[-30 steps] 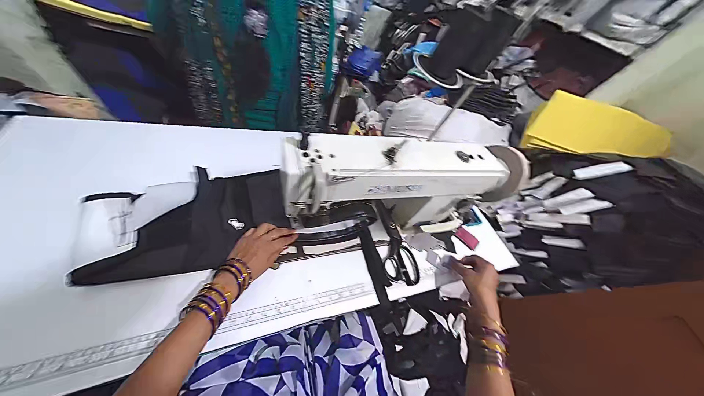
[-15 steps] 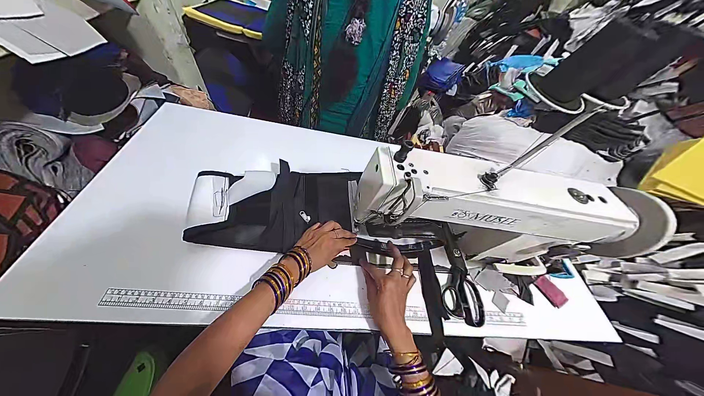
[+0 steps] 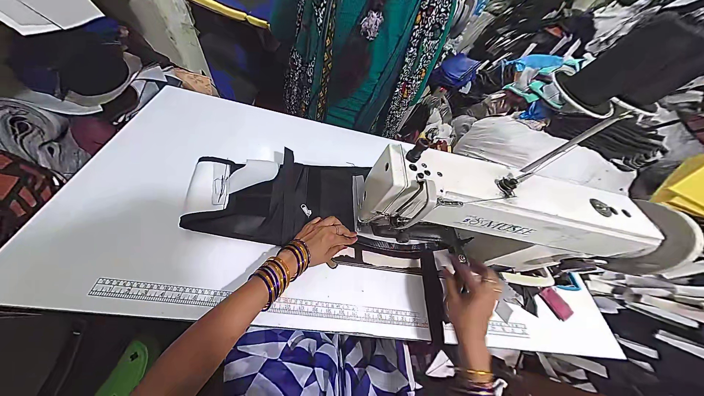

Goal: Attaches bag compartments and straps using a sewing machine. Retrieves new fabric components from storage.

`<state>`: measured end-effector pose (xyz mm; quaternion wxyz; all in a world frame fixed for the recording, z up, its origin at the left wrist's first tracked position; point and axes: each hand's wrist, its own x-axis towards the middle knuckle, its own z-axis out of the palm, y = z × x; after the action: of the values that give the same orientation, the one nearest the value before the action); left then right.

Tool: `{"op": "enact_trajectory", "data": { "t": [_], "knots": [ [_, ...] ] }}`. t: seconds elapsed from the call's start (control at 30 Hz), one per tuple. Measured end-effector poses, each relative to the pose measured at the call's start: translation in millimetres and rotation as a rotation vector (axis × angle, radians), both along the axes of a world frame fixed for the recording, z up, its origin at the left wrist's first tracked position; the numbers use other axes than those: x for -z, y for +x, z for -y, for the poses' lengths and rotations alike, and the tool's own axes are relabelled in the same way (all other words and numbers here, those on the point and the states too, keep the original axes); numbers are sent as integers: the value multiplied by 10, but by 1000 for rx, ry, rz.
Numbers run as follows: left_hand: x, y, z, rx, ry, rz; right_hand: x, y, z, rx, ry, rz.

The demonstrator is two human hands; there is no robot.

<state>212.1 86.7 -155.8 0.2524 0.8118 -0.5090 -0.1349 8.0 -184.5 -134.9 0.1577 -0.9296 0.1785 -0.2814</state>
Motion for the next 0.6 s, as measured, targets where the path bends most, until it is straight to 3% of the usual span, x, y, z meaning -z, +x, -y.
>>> {"op": "enact_trajectory", "data": {
  "t": [0.1,0.2,0.33,0.6],
  "knots": [
    [-35,60,43,-10,46,-11,-244,-228,649,187,-64,-72],
    [-24,136,67,-17,46,20,-264,-274,910,318,-107,-118],
    [42,238,104,-25,-45,73,-122,-224,876,371,-185,-129],
    [12,245,121,-19,-8,92,126,-221,769,424,-222,-105]
  ]
}}
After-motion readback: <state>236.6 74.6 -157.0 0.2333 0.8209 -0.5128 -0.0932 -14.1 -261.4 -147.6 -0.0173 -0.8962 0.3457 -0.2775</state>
